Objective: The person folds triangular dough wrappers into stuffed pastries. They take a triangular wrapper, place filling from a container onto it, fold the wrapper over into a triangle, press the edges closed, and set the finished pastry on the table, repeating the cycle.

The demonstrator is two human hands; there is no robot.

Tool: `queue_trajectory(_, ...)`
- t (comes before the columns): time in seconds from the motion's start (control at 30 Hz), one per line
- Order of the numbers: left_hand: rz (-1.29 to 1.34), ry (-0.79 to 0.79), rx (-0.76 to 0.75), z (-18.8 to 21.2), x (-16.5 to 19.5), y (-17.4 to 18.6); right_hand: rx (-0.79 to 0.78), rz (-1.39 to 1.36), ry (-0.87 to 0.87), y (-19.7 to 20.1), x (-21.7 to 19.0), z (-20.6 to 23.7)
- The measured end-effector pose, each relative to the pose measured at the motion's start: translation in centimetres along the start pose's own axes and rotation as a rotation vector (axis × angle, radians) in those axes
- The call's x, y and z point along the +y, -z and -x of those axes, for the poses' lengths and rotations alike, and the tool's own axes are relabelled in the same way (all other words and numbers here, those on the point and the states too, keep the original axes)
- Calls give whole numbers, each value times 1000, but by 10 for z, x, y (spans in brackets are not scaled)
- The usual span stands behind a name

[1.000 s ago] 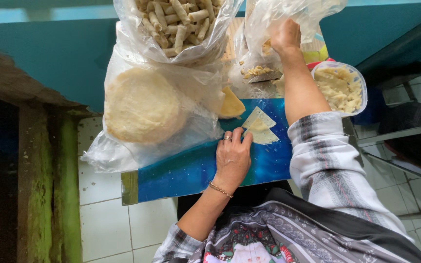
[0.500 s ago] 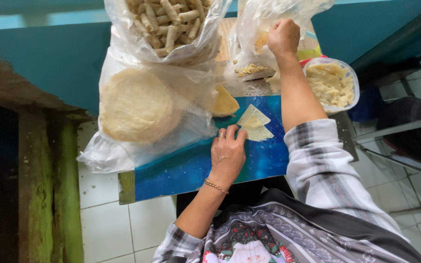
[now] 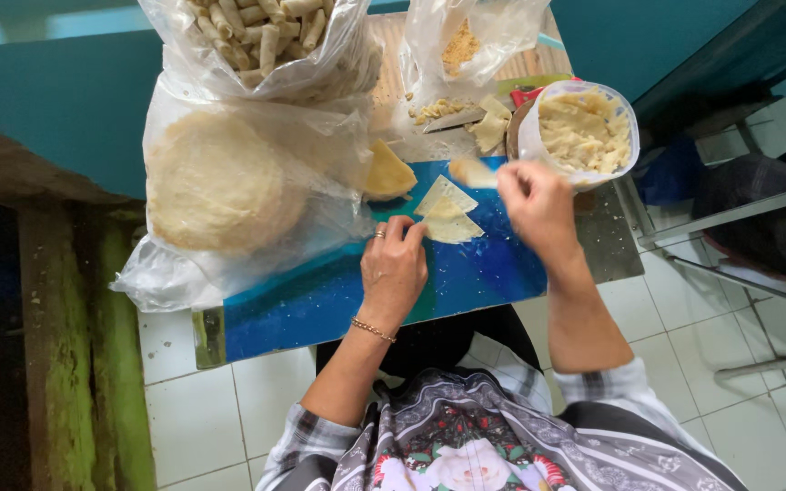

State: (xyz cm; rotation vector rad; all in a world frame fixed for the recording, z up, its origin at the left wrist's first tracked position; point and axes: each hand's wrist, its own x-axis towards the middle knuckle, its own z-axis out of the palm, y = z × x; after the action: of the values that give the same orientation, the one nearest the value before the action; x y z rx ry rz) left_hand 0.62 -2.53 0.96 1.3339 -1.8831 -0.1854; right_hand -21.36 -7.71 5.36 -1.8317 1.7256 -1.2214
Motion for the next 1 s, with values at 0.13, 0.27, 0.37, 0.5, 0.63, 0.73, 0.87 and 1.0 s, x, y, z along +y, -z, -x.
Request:
queue_trajectory(0.13,21,-38,41,-3,4,-1,-97,77,169,5,-2,39)
queue_trajectory(0.27,16,-108,-13,-5,9,-5,-46,225,356,1,4,50)
queue_trajectory(0.37,-43,-162,-58,-7,10,-9,-59,312,462,0,7,54)
queue_trajectory(0.5,-102,-168,-99,-7,10,-10,5,379,571,4,9,56)
queue_trajectory(0.63,-47,-143,-61,-4,9,-7,15,426,646,6,8,55)
queue_trajectory(0.73,-29,-57,17,-1,7,-2,27,426,659,6,1,54)
queue_trajectory(0.87,-52,18,34,1,7,0,51,189,387,6,-12,45)
queue_trajectory(1.0,-102,39,17,0,9,-3,61,87,74,1,-6,3)
